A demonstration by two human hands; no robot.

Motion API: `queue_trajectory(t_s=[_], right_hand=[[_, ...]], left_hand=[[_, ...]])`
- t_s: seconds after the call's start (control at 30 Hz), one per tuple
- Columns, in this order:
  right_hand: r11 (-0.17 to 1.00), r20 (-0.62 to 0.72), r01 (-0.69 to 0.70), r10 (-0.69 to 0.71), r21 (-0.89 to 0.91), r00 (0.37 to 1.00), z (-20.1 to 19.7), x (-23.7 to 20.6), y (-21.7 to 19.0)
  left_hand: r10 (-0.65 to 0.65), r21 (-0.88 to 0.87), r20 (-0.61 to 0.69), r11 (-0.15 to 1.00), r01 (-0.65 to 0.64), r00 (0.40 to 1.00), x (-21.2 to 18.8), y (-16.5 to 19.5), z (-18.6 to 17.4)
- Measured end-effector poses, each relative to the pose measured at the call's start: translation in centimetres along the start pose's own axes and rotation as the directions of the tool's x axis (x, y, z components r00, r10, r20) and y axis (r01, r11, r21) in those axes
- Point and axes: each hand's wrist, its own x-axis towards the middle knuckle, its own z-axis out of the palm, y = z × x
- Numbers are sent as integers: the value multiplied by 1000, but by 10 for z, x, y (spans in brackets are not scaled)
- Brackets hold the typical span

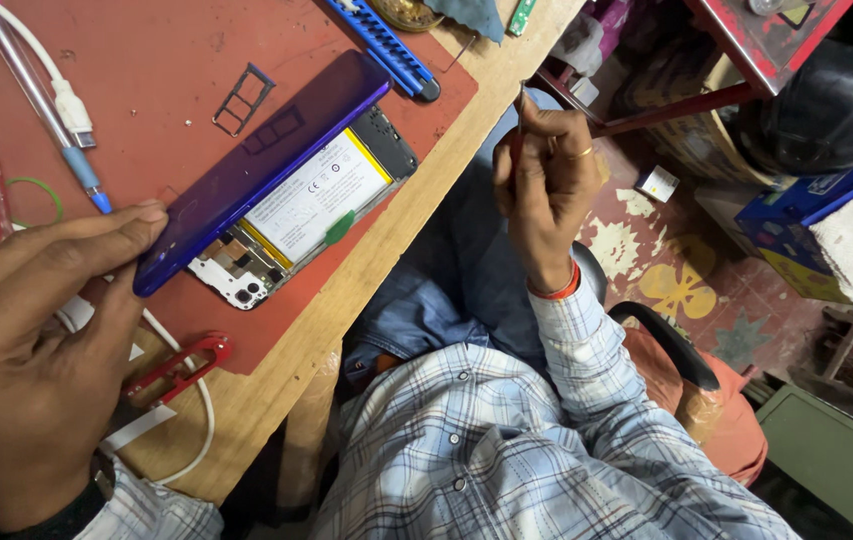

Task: The person cleans the back cover of a smartphone with a cloth, then aligns and presses it onto the phone body. They use a red-handled screwdriver to tighten screws around the edges and finally inspect the assembled device.

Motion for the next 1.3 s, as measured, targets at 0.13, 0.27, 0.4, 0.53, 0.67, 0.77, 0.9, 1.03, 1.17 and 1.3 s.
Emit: queue_trajectory(t_s=[0.13, 0.27, 0.4, 0.53, 0.67, 0.77, 0.9, 1.03, 1.17, 1.3], right_hand=[[999, -31, -22, 21, -40, 999, 3, 0, 0], [998, -52, 19, -23, -63, 998, 6, 1, 2], [996, -63, -3, -2, -84, 998, 6, -1, 1], [987, -21, 11, -14, -158, 1000, 2, -3, -2], [942, -3, 69, -74, -328, 997, 1, -3, 5], [934, -16, 38, -46, -356, 999, 3, -5, 9], [972, -30, -85, 80, -219, 996, 4, -5, 6], [992, -89, 22, -33, -121, 996, 7, -1, -3], [984, -119, 122, -138, -131, 983, 13, 3, -4], [934, -111, 260, -293, -244, 950, 15, 4, 3]], left_hand=[[-2, 9, 2, 1000, 2, 1000, 1, 0, 0], [-1, 4, -6, 1000, 1, 1000, 1, 1, 0], [26, 25, 1, 999, -26, 1000, 1, 3, -1], [16, 21, -4, 1000, -16, 1000, 2, 4, -1], [8, 11, 0, 1000, -8, 1000, 1, 3, -1], [6, -16, -4, 1000, -6, 1000, 1, 1, 1], [13, -17, 0, 1000, -13, 1000, -1, 0, 0], [31, 13, 1, 999, -31, 1000, -1, 0, -1], [45, 35, 4, 998, -45, 999, -1, 3, -1], [39, 23, -4, 999, -39, 999, 1, 3, 0]])
